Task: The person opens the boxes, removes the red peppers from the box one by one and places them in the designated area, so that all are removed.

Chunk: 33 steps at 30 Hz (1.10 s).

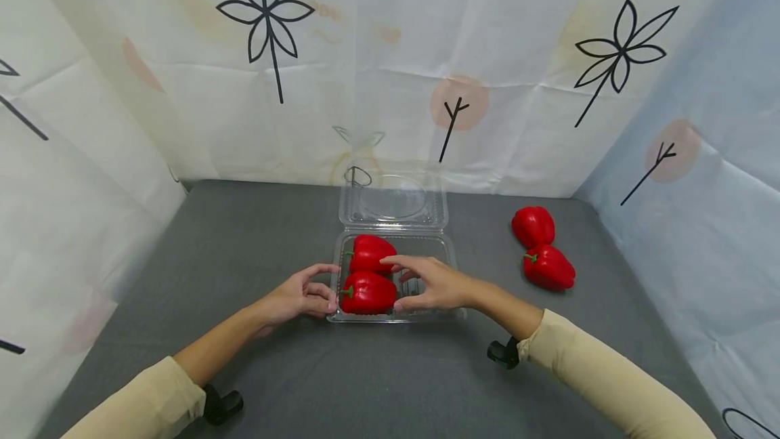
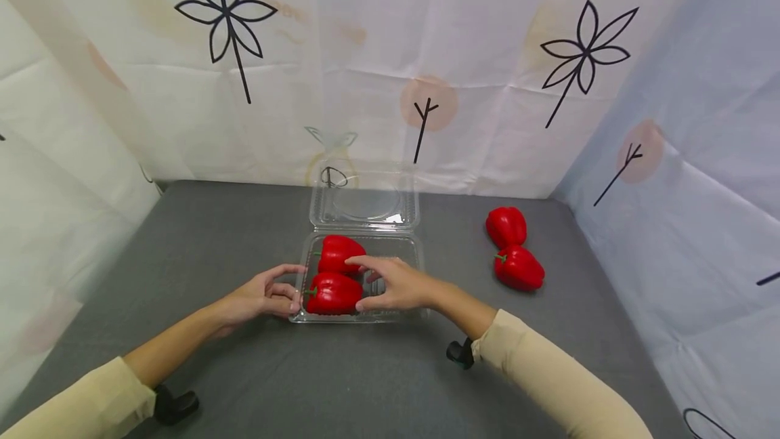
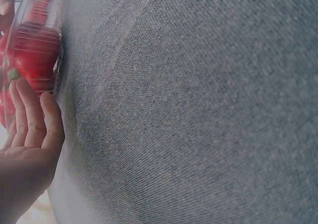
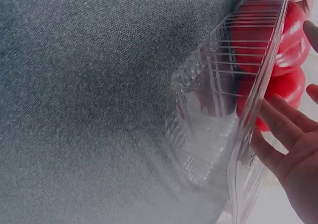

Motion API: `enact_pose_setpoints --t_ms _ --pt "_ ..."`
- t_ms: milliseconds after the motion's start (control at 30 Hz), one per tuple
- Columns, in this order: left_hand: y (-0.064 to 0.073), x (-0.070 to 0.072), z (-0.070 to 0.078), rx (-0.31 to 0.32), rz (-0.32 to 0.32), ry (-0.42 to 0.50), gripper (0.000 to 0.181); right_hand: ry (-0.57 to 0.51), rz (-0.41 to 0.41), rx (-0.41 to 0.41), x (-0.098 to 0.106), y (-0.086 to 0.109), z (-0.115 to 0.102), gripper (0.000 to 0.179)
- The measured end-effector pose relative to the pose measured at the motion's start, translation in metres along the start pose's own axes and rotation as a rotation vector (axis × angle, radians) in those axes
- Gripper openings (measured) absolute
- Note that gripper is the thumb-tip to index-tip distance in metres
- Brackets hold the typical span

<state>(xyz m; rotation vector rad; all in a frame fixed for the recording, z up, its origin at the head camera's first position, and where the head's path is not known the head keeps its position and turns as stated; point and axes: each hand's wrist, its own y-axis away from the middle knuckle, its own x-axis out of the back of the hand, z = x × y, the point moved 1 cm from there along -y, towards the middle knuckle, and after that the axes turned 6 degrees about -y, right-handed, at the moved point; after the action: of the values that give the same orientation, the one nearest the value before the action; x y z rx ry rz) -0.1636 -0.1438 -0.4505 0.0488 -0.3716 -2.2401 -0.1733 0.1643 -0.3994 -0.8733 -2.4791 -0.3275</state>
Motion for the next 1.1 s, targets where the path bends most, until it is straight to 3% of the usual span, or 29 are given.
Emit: enact_pose_setpoints --t_ms 267,467,1100 --pt "0.001 0.0 0.0 0.011 0.012 0.003 0.072 0.029 -0.049 0.003 -0.009 -0.01 -0.003 0.072" --pt "0.0 0.0 -0.001 0.001 0.005 0.002 0.072 0.136 -0.05 -0.036 -0.012 -0.015 -0.003 0.071" --pt "0.0 0.001 -0.002 0.002 -0.004 0.014 0.071 0.245 -0.026 -0.068 -0.017 -0.019 -0.002 0.074"
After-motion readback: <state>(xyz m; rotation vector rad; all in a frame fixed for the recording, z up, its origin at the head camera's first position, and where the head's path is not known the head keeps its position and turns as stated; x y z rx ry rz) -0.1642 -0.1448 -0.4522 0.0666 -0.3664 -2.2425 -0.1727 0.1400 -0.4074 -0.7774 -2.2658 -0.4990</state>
